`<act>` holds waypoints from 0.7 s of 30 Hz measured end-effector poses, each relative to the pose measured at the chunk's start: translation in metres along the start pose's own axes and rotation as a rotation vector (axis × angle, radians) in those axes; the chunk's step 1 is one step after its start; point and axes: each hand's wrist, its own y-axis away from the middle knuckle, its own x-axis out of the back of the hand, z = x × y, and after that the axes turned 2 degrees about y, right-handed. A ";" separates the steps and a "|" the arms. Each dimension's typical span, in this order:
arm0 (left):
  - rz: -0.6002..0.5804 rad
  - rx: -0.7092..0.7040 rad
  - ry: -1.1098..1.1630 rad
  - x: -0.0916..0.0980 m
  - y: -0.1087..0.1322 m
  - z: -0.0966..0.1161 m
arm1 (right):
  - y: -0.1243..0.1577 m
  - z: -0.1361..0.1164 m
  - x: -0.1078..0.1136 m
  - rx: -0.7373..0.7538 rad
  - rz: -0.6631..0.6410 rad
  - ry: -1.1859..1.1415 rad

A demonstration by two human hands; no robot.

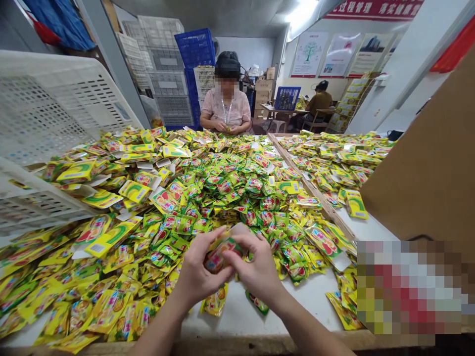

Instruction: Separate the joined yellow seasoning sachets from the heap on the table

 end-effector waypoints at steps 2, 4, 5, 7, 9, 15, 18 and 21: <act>-0.024 0.200 0.156 0.001 -0.002 0.001 | -0.002 0.003 0.002 -0.092 0.083 -0.201; -0.074 0.412 0.390 0.001 -0.003 0.002 | -0.002 0.004 0.003 -0.129 0.049 -0.300; -0.096 0.496 0.503 0.001 -0.002 0.002 | -0.001 0.004 0.003 -0.132 -0.013 -0.315; -0.094 0.593 0.644 -0.002 -0.001 0.004 | 0.002 0.003 0.002 -0.126 -0.131 -0.317; -0.047 0.624 0.688 -0.006 0.000 0.008 | 0.007 0.004 -0.002 -0.105 -0.129 -0.320; -0.150 0.706 0.745 -0.009 0.002 0.008 | 0.012 0.025 0.003 -0.011 0.345 -0.342; -0.247 0.639 0.643 -0.006 0.002 0.000 | -0.014 0.037 0.041 -0.145 0.034 -0.182; -0.115 0.578 0.542 -0.002 -0.002 -0.006 | -0.058 0.037 0.109 -0.067 0.098 0.160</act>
